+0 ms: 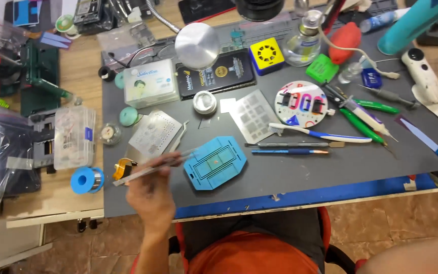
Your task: Soldering small electronic components onto a circuit board using a soldering iron and tweezers on a repair bench.
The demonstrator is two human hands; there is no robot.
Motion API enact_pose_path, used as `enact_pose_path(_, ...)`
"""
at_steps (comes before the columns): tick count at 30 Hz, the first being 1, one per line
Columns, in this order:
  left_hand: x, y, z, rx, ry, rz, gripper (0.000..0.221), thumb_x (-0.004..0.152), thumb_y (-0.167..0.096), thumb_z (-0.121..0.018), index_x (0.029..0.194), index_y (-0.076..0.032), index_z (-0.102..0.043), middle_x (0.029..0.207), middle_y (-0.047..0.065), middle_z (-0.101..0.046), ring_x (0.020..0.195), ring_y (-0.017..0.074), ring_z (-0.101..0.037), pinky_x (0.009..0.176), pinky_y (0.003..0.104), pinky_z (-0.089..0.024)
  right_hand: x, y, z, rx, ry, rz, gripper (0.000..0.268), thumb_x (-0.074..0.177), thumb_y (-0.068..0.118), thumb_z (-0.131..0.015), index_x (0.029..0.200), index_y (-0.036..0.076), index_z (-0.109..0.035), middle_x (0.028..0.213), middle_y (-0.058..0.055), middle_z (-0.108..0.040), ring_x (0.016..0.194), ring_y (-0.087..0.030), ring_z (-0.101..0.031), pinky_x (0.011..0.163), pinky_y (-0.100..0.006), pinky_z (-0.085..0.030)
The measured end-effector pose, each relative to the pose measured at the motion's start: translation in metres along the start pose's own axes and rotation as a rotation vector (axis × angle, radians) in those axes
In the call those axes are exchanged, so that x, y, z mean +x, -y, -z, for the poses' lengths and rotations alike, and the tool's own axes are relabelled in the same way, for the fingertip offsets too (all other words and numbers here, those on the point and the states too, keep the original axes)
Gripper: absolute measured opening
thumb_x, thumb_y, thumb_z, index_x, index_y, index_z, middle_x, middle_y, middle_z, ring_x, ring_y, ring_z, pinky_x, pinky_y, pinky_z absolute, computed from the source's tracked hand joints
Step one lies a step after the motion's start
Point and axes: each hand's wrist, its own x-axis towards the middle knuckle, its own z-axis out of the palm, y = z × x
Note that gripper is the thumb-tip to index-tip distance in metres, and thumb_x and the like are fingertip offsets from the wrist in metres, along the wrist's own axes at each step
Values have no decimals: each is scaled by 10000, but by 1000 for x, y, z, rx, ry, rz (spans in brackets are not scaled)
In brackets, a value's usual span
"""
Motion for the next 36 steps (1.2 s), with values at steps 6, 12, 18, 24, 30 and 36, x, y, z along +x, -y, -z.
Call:
enact_pose_path(6, -6, -40, -30, 275, 417, -411, 280, 935, 44, -759, 1188, -32, -663, 1151, 168, -712, 1053, 299, -748, 946, 390, -634, -32, 125, -117, 64, 322, 278, 358, 964, 33, -691, 1309, 25, -593, 1149, -135, -703, 876, -235, -643, 863, -377, -533)
enact_pose_path(12, -6, -35, -33, 362, 540, -543, 320, 1012, -92, -764, 1293, -15, -632, 1188, 152, -687, 1038, 313, -733, 934, 431, -647, -42, 146, -186, 145, 527, 428, 253, 1044, 117, -590, 1278, 52, -661, 1136, -111, -749, 930, -270, -727, 850, -385, -578)
enact_pose_path(18, 16, -6, -4, 459, 379, -279, 310, 1037, 55, -630, 1339, -8, -597, 1221, 149, -707, 1139, 297, -693, 1021, 389, -592, -47, 144, -192, 254, 469, 158, 242, 932, 93, -757, 1169, 55, -727, 1124, -117, -792, 1036, -234, -799, 982, -319, -638)
enact_pose_path(24, 24, 7, -1, 384, 295, -148, 236, 1056, 56, -587, 1273, -16, -642, 1172, 124, -705, 1113, 255, -694, 991, 330, -597, -49, 150, -201, 235, 396, 220, 215, 907, 50, -794, 1115, 53, -738, 1068, -93, -788, 961, -236, -772, 924, -340, -626)
enact_pose_path(30, 24, 7, 2, 384, 284, -98, 221, 1057, 36, -591, 1260, -27, -649, 1164, 115, -705, 1111, 239, -695, 983, 318, -593, -50, 149, -205, 178, 396, 255, 191, 903, 50, -802, 1084, 58, -742, 1056, -73, -793, 955, -231, -770, 931, -347, -624)
enact_pose_path(36, 24, 6, 1, 393, 290, -76, 204, 1055, 22, -592, 1241, -31, -656, 1156, 109, -713, 1111, 238, -700, 973, 320, -592, -51, 148, -206, 163, 395, 267, 208, 902, 42, -809, 1097, 62, -738, 1062, -66, -791, 952, -227, -764, 925, -337, -619)
